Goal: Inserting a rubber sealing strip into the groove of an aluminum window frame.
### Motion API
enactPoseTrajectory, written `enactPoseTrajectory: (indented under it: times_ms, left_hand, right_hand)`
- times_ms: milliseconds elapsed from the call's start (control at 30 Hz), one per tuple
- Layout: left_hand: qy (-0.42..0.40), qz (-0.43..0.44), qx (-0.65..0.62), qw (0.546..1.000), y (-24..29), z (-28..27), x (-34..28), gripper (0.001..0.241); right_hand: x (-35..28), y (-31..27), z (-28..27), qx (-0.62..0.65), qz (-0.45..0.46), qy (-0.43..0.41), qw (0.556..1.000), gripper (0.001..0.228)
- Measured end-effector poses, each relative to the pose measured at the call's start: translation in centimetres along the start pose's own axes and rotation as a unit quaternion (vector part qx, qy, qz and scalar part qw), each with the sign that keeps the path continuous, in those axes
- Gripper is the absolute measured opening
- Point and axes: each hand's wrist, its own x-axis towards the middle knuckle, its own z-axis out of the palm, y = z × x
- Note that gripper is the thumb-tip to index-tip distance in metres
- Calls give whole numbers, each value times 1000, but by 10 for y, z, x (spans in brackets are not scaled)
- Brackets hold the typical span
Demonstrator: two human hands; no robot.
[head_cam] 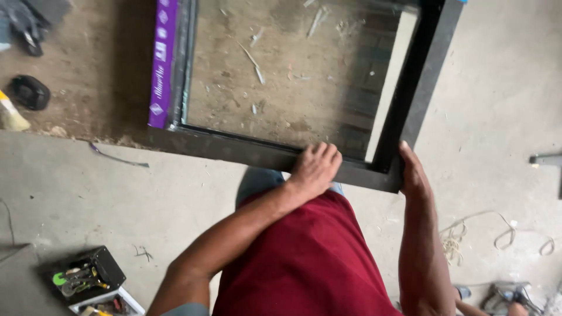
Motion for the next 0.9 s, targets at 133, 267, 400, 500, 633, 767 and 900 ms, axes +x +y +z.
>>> enactPoseTrajectory:
  times_ms: [133, 267, 400, 500, 633, 767, 900]
  left_hand:
    - [69, 24, 11, 997, -1, 19, 0, 54]
    - [148, 32, 29, 988, -3, 10, 0, 33]
    - [91, 37, 8, 995, -5, 7, -2, 77]
    - [92, -3, -40, 995, 0, -15, -4, 101]
    - [142, -141, -193, 961, -33, -96, 6, 90]
    - [171, -337, -90, 921, -119, -106, 41, 91]
    - [108, -409, 46, 905, -169, -88, 72, 92]
  right_hand:
    - [11, 29, -4, 128, 59, -6, 990, 59]
    - [26, 49, -17, 173, 62, 6, 983, 61]
    - [45, 70, -30, 193, 56, 6, 980, 59]
    - [59, 88, -48, 209, 56, -21, 976, 62]
    - [67, 87, -49, 196, 28, -43, 979, 62]
    - [34, 29, -16, 197, 28, -44, 979, 77]
    - [82, 32, -35, 189, 38, -78, 978, 76]
